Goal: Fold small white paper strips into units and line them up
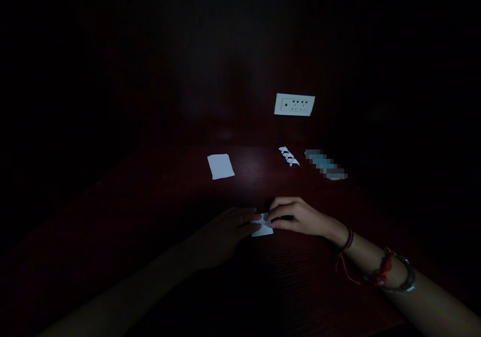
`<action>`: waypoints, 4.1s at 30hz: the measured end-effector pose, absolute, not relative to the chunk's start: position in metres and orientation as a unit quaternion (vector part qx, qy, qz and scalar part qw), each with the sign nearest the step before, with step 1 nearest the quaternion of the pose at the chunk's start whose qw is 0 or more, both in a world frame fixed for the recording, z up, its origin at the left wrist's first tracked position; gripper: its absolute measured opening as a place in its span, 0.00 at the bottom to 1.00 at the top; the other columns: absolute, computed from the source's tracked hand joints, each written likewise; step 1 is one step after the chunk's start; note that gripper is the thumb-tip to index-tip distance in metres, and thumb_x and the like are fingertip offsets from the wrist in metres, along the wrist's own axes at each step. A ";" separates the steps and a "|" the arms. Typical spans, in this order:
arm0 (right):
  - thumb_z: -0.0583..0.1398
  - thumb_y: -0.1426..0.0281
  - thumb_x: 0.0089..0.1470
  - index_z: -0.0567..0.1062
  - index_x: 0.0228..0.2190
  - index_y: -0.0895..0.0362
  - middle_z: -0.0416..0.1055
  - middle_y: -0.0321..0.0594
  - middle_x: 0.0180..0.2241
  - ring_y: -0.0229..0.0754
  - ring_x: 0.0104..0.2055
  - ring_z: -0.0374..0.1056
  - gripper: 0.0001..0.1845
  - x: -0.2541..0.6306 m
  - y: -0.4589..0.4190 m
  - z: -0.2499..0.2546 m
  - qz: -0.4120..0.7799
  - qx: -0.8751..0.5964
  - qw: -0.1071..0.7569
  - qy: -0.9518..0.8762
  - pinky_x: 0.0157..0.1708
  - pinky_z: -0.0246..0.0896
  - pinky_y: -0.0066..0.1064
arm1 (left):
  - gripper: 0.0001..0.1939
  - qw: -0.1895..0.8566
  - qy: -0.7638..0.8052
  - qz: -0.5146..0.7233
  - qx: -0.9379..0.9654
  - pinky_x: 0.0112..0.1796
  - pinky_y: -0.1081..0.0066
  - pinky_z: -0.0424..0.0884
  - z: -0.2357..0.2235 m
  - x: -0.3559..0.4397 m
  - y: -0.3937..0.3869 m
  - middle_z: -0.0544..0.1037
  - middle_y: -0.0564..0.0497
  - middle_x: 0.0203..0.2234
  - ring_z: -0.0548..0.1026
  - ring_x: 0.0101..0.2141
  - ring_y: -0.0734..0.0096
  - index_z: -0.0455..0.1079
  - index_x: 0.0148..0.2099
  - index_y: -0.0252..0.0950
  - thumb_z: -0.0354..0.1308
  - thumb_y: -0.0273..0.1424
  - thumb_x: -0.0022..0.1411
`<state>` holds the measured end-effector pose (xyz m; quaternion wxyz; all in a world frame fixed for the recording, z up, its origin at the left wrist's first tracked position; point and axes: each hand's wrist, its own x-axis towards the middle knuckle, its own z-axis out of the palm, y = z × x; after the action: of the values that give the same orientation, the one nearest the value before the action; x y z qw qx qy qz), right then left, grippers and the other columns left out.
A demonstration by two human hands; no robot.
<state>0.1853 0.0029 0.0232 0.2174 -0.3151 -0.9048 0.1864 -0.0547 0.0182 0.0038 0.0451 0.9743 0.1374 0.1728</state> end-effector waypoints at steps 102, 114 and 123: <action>0.58 0.70 0.46 0.69 0.40 0.59 0.66 0.33 0.24 0.31 0.25 0.60 0.16 0.177 0.004 0.018 0.241 -0.414 0.214 -0.851 0.27 0.55 0.23 | 0.19 -0.117 0.276 0.117 0.947 0.47 0.61 0.54 -0.005 -0.041 -0.016 0.64 0.47 0.49 0.61 0.49 0.60 0.60 0.52 0.37 0.50 0.31 0.58; 0.60 0.69 0.43 0.71 0.37 0.58 0.63 0.37 0.30 0.34 0.31 0.59 0.16 0.171 0.003 0.019 0.213 -0.449 0.233 -0.836 0.31 0.56 0.25 | 0.27 -0.032 0.319 0.128 0.939 0.43 0.58 0.60 -0.009 -0.043 -0.014 0.57 0.49 0.53 0.63 0.46 0.58 0.52 0.56 0.49 0.52 0.27 0.55; 0.62 0.72 0.40 0.69 0.32 0.59 0.62 0.35 0.29 0.33 0.28 0.58 0.12 0.171 0.006 0.013 0.269 -0.443 0.263 -0.813 0.28 0.56 0.24 | 0.28 -0.019 0.277 0.139 0.951 0.45 0.57 0.58 -0.005 -0.043 -0.016 0.53 0.49 0.54 0.56 0.50 0.58 0.52 0.56 0.46 0.47 0.21 0.55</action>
<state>0.1713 0.0060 0.0130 0.2634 -0.4433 -0.8134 0.2693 -0.0435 -0.0157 -0.0049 -0.0188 0.9506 0.2771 0.1388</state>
